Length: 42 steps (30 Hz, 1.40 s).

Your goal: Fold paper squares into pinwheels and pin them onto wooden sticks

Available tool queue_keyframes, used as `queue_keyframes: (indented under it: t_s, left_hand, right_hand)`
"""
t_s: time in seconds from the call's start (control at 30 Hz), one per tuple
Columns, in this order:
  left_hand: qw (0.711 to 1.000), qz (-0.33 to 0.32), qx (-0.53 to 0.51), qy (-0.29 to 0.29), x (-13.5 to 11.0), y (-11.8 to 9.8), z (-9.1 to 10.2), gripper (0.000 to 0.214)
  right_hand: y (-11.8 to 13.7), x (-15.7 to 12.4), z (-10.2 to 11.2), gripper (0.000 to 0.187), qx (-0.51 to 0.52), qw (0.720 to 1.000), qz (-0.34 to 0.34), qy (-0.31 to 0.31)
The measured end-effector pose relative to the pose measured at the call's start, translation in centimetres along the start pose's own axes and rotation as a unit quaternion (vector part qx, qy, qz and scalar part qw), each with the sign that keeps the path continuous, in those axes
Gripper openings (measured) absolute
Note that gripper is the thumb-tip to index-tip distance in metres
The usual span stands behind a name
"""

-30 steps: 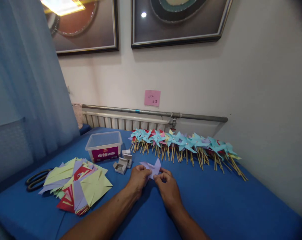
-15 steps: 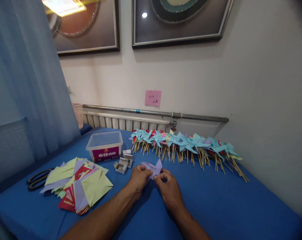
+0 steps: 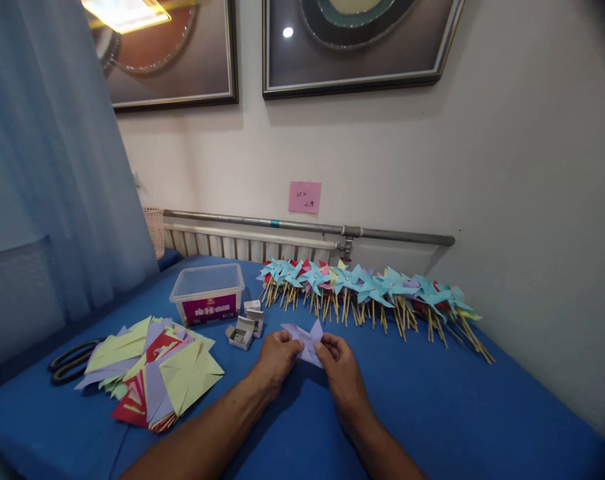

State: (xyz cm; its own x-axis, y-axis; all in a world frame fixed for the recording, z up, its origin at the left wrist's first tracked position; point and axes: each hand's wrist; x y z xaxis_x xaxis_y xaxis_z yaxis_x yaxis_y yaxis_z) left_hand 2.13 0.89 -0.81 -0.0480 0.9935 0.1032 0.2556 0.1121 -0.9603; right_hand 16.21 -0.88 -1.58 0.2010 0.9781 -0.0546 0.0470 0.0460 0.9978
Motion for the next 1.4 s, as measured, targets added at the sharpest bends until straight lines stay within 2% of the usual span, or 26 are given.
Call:
queue_keyframes:
  t_s: [0.1, 0.17, 0.4, 0.73, 0.97, 1.23, 1.4]
  left_hand:
    - [1.0, -0.007, 0.008, 0.014, -0.1, -0.1, -0.1, 0.023]
    - [0.999, -0.009, 0.021, 0.022, -0.2, -0.2, -0.3, 0.022]
    - [0.998, 0.007, 0.051, 0.026, -0.6, -0.8, -0.6, 0.024]
    - [0.998, 0.016, 0.051, 0.027, -0.8, -1.1, -0.6, 0.025]
    - [0.995, 0.013, 0.094, 0.025, -0.7, -1.0, -0.6, 0.021]
    - [0.994, 0.006, 0.1, 0.035, -0.6, -0.9, -0.5, 0.025]
    - [0.994, 0.011, 0.096, 0.046, -0.5, -0.8, -0.5, 0.029]
  right_hand:
    - [0.0, 0.0, -0.1, 0.044, 0.054, 0.995, -0.024, 0.082]
    - [0.0, -0.1, -0.2, 0.045, 0.066, 0.993, -0.036, 0.093]
    - [0.0, 0.2, -0.2, 0.048, 0.045, 0.996, -0.053, 0.048]
    - [0.0, 0.2, 0.1, 0.038, 0.017, 0.998, -0.041, 0.045]
    - [0.0, 0.2, 0.1, 0.039, -0.005, 0.999, -0.018, 0.033]
    - [0.3, 0.1, 0.1, 0.037, -0.002, 0.999, -0.029, 0.037]
    - [0.3, 0.1, -0.1, 0.042, -0.008, 0.999, -0.043, 0.014]
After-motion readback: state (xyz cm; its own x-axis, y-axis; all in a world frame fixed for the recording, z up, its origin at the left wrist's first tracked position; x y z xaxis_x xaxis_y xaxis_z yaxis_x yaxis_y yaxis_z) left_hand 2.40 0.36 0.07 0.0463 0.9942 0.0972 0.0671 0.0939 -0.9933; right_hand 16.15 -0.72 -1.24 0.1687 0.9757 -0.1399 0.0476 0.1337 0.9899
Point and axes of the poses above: each hand's wrist, its own x-axis towards the middle knuckle, its own z-axis out of the back of the hand, y = z × x, and after that the axes turned 12 degrees about -z, right-handed
